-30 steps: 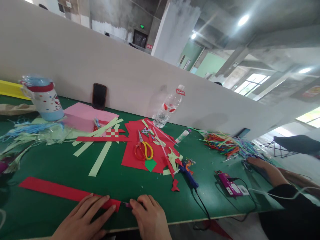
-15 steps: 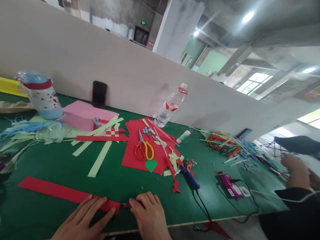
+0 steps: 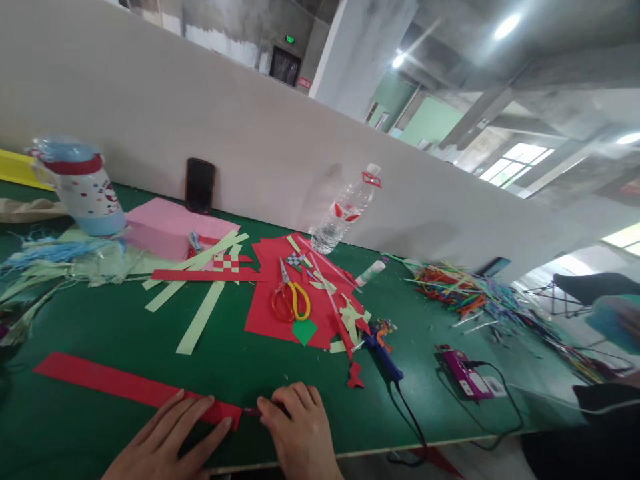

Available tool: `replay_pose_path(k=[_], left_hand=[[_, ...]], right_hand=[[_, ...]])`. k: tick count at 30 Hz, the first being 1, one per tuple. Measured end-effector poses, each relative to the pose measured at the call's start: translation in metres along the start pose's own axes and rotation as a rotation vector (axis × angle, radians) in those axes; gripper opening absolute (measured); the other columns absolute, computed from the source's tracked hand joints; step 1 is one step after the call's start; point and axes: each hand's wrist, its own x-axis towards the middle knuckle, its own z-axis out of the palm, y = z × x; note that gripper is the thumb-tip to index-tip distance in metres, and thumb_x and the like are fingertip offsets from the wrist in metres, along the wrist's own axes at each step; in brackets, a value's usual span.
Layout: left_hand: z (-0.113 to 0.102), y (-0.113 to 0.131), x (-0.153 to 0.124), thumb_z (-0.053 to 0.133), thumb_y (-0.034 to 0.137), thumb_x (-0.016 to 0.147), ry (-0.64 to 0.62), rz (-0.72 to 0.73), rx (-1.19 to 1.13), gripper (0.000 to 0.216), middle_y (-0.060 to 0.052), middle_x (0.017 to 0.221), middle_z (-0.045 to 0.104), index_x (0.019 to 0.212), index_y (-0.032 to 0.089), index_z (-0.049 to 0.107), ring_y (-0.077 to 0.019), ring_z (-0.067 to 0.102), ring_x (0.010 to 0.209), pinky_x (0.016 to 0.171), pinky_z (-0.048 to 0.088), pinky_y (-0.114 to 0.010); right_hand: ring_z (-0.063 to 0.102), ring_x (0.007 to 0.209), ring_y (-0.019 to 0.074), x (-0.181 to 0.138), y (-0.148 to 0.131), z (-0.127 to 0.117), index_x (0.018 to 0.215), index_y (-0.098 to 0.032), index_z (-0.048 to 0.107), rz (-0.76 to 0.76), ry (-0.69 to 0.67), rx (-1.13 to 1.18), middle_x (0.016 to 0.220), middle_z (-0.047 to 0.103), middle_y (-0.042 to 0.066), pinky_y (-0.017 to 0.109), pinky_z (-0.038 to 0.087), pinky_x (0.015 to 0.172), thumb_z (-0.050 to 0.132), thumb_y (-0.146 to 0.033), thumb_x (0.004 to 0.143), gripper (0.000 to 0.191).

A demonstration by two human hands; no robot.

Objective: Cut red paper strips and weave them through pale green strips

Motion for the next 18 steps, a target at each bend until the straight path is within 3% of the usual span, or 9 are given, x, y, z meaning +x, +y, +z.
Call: replay_pose_path(k=[10, 18], left_hand=[[0.0041, 0.0005, -0.0050, 0.058, 0.035, 0.077, -0.006, -0.002, -0.003, 0.059, 0.002, 0.113, 0.073, 0.135, 0.044, 0.055, -0.0234, 0.061, 0.106, 0.098, 0.034, -0.039], [0.0041, -0.0002, -0.0050, 0.059, 0.042, 0.082, -0.005, -0.005, -0.015, 0.053, 0.002, 0.114, 0.071, 0.135, 0.043, 0.055, -0.0219, 0.061, 0.107, 0.101, 0.033, -0.037]], right_hand=[[0.054, 0.075, 0.0182, -0.0003, 0.0045, -0.0012, 0.103, -0.029, 0.068, 0.020, -0.042, -0.005, 0.083, 0.066, -0.001, 0.033, 0.030, 0.067, 0.070, -0.025, 0.091, 0.013], [0.053, 0.074, 0.0181, 0.0068, 0.0040, 0.0024, 0.103, -0.028, 0.067, -0.009, -0.044, 0.037, 0.083, 0.065, -0.001, 0.034, 0.029, 0.067, 0.069, -0.025, 0.092, 0.012]])
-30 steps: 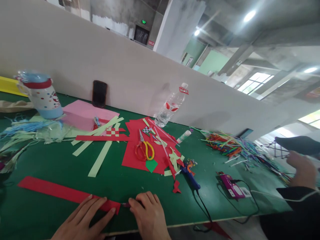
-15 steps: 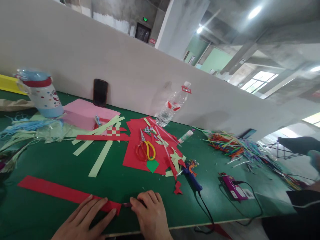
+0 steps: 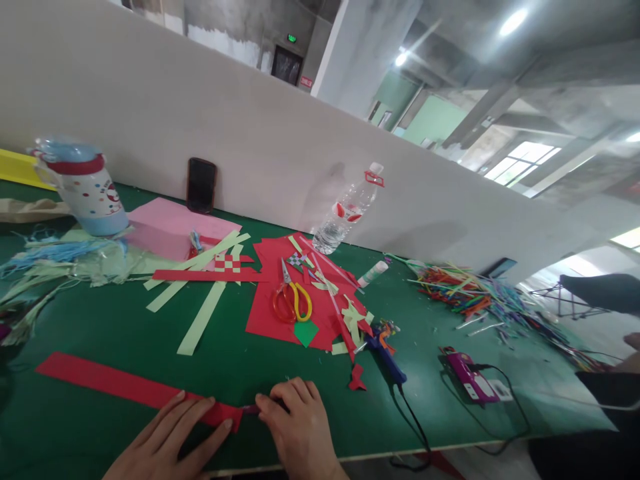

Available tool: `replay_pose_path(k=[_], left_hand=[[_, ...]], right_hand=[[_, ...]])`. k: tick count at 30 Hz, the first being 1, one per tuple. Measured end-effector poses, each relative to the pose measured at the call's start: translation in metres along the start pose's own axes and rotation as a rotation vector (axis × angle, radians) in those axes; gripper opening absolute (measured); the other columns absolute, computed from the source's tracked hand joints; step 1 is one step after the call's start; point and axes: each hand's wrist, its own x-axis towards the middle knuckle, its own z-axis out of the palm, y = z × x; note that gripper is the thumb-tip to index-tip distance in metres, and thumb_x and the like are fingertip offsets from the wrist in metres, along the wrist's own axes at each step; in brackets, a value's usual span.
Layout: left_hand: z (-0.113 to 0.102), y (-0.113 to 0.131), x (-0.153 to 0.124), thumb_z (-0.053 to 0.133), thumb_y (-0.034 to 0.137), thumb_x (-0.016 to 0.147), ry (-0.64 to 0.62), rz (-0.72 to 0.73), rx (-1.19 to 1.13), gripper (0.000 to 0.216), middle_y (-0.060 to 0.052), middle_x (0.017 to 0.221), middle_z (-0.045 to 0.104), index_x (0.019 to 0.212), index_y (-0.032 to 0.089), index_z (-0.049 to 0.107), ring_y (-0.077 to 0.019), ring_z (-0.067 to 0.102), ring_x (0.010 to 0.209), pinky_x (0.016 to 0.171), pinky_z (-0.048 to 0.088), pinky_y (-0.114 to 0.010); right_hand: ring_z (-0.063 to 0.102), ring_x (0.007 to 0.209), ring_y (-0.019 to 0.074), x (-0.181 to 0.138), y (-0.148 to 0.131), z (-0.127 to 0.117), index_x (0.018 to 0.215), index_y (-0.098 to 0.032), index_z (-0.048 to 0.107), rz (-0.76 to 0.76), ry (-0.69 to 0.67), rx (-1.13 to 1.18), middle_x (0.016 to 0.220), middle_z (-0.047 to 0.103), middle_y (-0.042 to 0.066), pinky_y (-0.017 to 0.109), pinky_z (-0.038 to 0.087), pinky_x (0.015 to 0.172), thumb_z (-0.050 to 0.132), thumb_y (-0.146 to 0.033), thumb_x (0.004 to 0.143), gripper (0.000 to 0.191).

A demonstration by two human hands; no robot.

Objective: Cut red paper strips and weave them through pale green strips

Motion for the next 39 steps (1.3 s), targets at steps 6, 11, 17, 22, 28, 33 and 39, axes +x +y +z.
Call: replay_pose_path(k=[6, 11, 17, 22, 28, 33, 39], left_hand=[[-0.001, -0.001, 0.002, 0.058, 0.044, 0.085, 0.011, -0.002, -0.013, 0.051, 0.002, 0.115, 0.070, 0.136, 0.043, 0.054, -0.0213, 0.060, 0.108, 0.104, 0.033, -0.034], [0.002, 0.000, -0.002, 0.060, 0.043, 0.084, -0.007, -0.011, -0.015, 0.052, 0.002, 0.117, 0.069, 0.136, 0.044, 0.054, -0.0221, 0.059, 0.109, 0.107, 0.030, -0.036], [0.003, 0.002, -0.003, 0.062, 0.049, 0.085, 0.000, 0.005, -0.033, 0.051, 0.002, 0.118, 0.067, 0.135, 0.044, 0.055, -0.0214, 0.056, 0.112, 0.118, 0.016, -0.037], [0.005, 0.016, 0.001, 0.057, 0.073, 0.079, 0.040, -0.282, -0.160, 0.045, 0.001, 0.118, 0.062, 0.121, 0.055, 0.060, -0.0263, 0.049, 0.119, 0.120, 0.013, -0.045], [0.001, 0.013, 0.004, 0.055, 0.074, 0.080, 0.041, -0.268, -0.125, 0.045, 0.000, 0.116, 0.063, 0.122, 0.057, 0.058, -0.0262, 0.050, 0.118, 0.118, 0.015, -0.044], [-0.005, 0.005, 0.008, 0.064, 0.069, 0.077, 0.028, -0.157, -0.061, 0.052, -0.001, 0.116, 0.062, 0.126, 0.054, 0.057, -0.0273, 0.050, 0.115, 0.119, 0.013, -0.045], [-0.006, 0.000, 0.009, 0.064, 0.058, 0.080, 0.024, -0.092, -0.031, 0.048, -0.002, 0.116, 0.063, 0.127, 0.052, 0.058, -0.0286, 0.051, 0.113, 0.119, 0.011, -0.047]], right_hand=[[0.052, 0.074, 0.0182, 0.006, 0.002, -0.002, 0.103, -0.028, 0.067, -0.014, -0.016, 0.022, 0.083, 0.065, -0.002, 0.034, 0.028, 0.066, 0.069, -0.023, 0.091, 0.013], [0.052, 0.073, 0.0178, 0.007, 0.001, 0.001, 0.099, -0.027, 0.066, -0.025, -0.029, 0.051, 0.082, 0.064, -0.002, 0.033, 0.029, 0.066, 0.069, -0.024, 0.091, 0.009], [0.053, 0.074, 0.0178, 0.007, 0.005, -0.001, 0.102, -0.029, 0.067, -0.020, -0.032, 0.033, 0.083, 0.065, -0.002, 0.034, 0.030, 0.067, 0.069, -0.023, 0.090, 0.013], [0.054, 0.074, 0.0171, 0.009, 0.005, 0.000, 0.101, -0.028, 0.067, -0.046, -0.068, 0.041, 0.082, 0.066, -0.001, 0.033, 0.031, 0.067, 0.070, -0.025, 0.090, 0.011], [0.054, 0.076, 0.0170, 0.012, 0.008, -0.002, 0.100, -0.029, 0.067, -0.044, -0.079, 0.031, 0.083, 0.066, -0.002, 0.032, 0.032, 0.067, 0.072, -0.021, 0.088, 0.015], [0.054, 0.076, 0.0167, 0.015, 0.007, -0.002, 0.101, -0.029, 0.068, -0.054, -0.101, 0.047, 0.083, 0.066, -0.003, 0.033, 0.032, 0.067, 0.071, -0.023, 0.089, 0.015], [0.054, 0.076, 0.0167, 0.017, 0.008, 0.000, 0.100, -0.030, 0.068, -0.041, -0.092, 0.060, 0.082, 0.066, -0.003, 0.033, 0.031, 0.067, 0.071, -0.025, 0.089, 0.013]])
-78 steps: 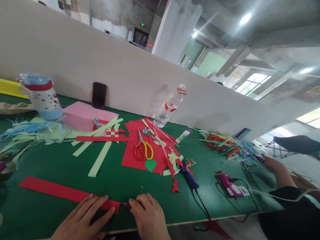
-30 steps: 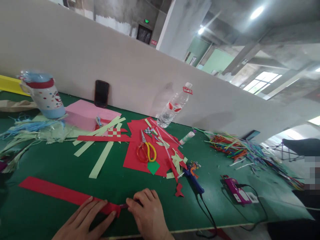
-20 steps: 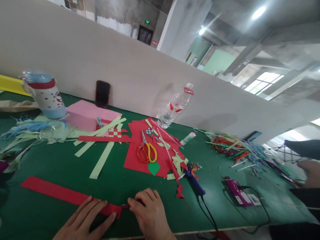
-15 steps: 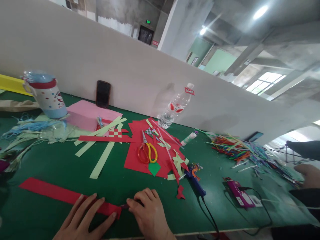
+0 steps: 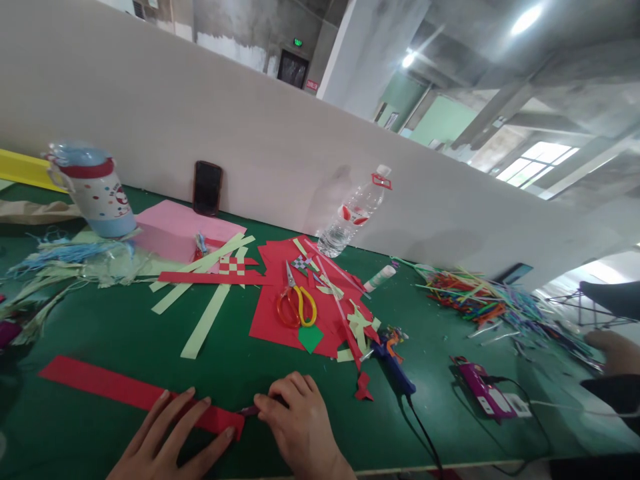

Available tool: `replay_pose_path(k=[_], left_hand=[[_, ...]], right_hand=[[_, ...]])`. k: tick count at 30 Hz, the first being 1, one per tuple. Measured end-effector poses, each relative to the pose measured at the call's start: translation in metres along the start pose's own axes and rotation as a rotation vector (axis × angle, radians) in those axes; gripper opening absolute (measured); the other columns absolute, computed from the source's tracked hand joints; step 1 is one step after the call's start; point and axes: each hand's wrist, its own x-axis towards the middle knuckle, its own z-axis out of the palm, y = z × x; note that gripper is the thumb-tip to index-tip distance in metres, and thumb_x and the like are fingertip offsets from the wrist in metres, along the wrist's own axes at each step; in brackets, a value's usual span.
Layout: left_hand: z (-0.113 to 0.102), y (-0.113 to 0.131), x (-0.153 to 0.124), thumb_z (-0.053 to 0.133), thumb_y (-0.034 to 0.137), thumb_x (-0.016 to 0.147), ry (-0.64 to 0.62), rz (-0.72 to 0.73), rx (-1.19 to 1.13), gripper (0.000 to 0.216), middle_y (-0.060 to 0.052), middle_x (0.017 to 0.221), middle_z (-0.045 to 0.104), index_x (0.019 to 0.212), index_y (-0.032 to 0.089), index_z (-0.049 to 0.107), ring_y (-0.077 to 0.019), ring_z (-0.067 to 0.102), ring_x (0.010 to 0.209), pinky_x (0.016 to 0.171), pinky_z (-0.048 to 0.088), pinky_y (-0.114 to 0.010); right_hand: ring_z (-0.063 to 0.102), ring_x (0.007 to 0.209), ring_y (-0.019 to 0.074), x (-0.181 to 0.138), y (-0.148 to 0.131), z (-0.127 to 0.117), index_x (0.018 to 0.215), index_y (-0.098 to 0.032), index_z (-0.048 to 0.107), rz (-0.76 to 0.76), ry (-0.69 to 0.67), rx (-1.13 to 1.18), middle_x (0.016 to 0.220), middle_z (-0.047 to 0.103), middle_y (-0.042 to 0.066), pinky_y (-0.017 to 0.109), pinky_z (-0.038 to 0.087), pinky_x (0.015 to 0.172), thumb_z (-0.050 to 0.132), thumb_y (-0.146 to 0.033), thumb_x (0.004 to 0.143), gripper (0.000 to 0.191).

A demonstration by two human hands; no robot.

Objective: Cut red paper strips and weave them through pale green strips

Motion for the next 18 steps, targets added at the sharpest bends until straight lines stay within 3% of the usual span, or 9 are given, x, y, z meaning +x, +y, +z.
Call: replay_pose_path(k=[5, 9, 14, 18], left_hand=[[0.001, -0.004, -0.001, 0.062, 0.052, 0.084, -0.018, 0.062, 0.040, 0.052, -0.002, 0.114, 0.066, 0.135, 0.051, 0.052, -0.0277, 0.054, 0.111, 0.118, 0.013, -0.049], [0.002, -0.001, 0.000, 0.059, 0.062, 0.083, 0.014, -0.017, -0.010, 0.049, -0.001, 0.113, 0.067, 0.131, 0.053, 0.055, -0.0272, 0.054, 0.112, 0.118, 0.015, -0.047], [0.006, 0.005, -0.005, 0.060, 0.060, 0.084, 0.003, -0.018, -0.012, 0.051, -0.001, 0.116, 0.066, 0.133, 0.053, 0.052, -0.0266, 0.053, 0.114, 0.118, 0.015, -0.047], [0.012, 0.010, -0.011, 0.058, 0.067, 0.082, 0.023, -0.183, -0.093, 0.047, 0.000, 0.117, 0.065, 0.127, 0.056, 0.056, -0.0277, 0.053, 0.118, 0.117, 0.020, -0.050]], right_hand=[[0.054, 0.077, 0.0172, 0.002, -0.003, 0.001, 0.102, -0.030, 0.067, -0.012, -0.008, 0.010, 0.083, 0.067, -0.003, 0.033, 0.031, 0.066, 0.071, -0.023, 0.089, 0.015], [0.053, 0.075, 0.0168, 0.005, -0.005, 0.004, 0.101, -0.030, 0.068, -0.037, -0.006, 0.006, 0.082, 0.067, -0.003, 0.033, 0.032, 0.066, 0.070, -0.024, 0.090, 0.013], [0.055, 0.076, 0.0169, 0.008, -0.002, 0.001, 0.101, -0.030, 0.068, -0.022, -0.045, -0.002, 0.084, 0.067, -0.002, 0.033, 0.033, 0.066, 0.069, -0.024, 0.090, 0.012], [0.054, 0.076, 0.0169, 0.010, -0.005, 0.003, 0.101, -0.030, 0.067, -0.044, -0.038, -0.003, 0.083, 0.066, -0.002, 0.033, 0.033, 0.066, 0.068, -0.023, 0.090, 0.013]])
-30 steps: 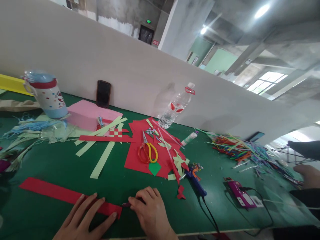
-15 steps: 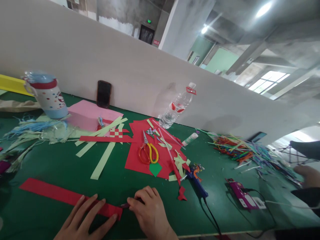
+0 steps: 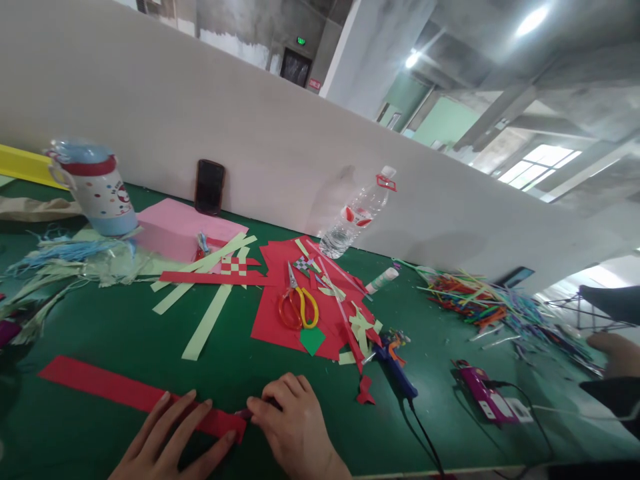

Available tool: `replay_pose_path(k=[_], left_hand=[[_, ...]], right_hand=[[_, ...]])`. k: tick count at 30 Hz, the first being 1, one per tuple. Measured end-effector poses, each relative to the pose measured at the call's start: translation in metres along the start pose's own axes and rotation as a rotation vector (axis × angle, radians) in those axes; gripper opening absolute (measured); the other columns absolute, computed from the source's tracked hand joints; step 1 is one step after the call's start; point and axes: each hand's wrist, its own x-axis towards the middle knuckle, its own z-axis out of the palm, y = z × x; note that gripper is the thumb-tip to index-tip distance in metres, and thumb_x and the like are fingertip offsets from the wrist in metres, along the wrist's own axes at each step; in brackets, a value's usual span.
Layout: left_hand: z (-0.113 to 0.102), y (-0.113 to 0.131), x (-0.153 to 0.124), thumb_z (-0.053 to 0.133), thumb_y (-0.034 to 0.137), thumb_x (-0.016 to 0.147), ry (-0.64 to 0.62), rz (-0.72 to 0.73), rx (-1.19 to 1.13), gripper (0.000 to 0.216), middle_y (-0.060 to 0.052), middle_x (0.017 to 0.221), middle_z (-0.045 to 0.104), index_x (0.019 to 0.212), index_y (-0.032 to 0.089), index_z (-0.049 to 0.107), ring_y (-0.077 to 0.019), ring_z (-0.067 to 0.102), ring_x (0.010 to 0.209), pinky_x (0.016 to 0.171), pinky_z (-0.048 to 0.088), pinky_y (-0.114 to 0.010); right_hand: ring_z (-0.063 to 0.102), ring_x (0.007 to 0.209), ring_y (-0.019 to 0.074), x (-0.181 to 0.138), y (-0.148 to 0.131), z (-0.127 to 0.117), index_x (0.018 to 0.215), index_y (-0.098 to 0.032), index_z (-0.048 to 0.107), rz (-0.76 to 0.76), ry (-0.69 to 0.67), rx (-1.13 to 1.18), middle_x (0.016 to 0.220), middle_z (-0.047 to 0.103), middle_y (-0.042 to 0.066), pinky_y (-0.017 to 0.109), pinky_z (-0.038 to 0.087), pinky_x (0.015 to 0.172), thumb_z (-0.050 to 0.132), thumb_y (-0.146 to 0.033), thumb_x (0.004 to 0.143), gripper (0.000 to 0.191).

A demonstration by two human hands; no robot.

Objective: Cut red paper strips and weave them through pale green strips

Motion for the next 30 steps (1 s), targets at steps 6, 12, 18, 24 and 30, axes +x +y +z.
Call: replay_pose_path(k=[6, 12, 18, 24, 30], left_hand=[[0.001, -0.004, -0.001, 0.063, 0.059, 0.082, -0.032, 0.154, 0.062, 0.055, 0.000, 0.120, 0.064, 0.135, 0.054, 0.050, -0.0271, 0.052, 0.118, 0.119, 0.015, -0.048], [0.006, 0.002, -0.007, 0.061, 0.071, 0.078, -0.020, 0.018, -0.006, 0.055, 0.000, 0.121, 0.063, 0.131, 0.058, 0.052, -0.0286, 0.050, 0.122, 0.118, 0.018, -0.049], [0.005, 0.001, -0.008, 0.058, 0.073, 0.079, -0.022, 0.014, -0.001, 0.056, 0.001, 0.122, 0.063, 0.132, 0.057, 0.051, -0.0281, 0.050, 0.123, 0.118, 0.019, -0.048], [0.000, -0.003, -0.001, 0.065, 0.066, 0.078, -0.032, 0.084, 0.032, 0.061, 0.000, 0.122, 0.063, 0.135, 0.053, 0.050, -0.0291, 0.050, 0.121, 0.120, 0.014, -0.048], [-0.005, -0.015, -0.013, 0.063, 0.065, 0.080, -0.053, 0.076, 0.030, 0.069, -0.005, 0.132, 0.062, 0.142, 0.037, 0.049, -0.0287, 0.048, 0.129, 0.122, 0.012, -0.049]], right_hand=[[0.053, 0.076, 0.0168, 0.004, 0.000, 0.002, 0.100, -0.030, 0.067, 0.001, 0.004, 0.005, 0.083, 0.066, -0.003, 0.033, 0.032, 0.066, 0.070, -0.025, 0.089, 0.013], [0.052, 0.076, 0.0163, 0.007, -0.002, 0.002, 0.101, -0.030, 0.067, -0.024, 0.003, 0.001, 0.083, 0.065, -0.003, 0.033, 0.032, 0.065, 0.066, -0.024, 0.092, 0.011], [0.054, 0.077, 0.0158, 0.011, -0.004, 0.004, 0.102, -0.030, 0.067, -0.017, -0.026, -0.021, 0.085, 0.065, -0.003, 0.032, 0.033, 0.066, 0.068, -0.025, 0.090, 0.012], [0.054, 0.078, 0.0171, 0.012, -0.002, 0.001, 0.102, -0.030, 0.067, -0.008, -0.056, 0.000, 0.086, 0.066, -0.002, 0.032, 0.034, 0.067, 0.069, -0.026, 0.090, 0.014], [0.053, 0.076, 0.0173, 0.012, -0.002, 0.003, 0.101, -0.030, 0.067, -0.002, -0.014, 0.009, 0.084, 0.065, -0.002, 0.032, 0.032, 0.066, 0.066, -0.025, 0.092, 0.010]])
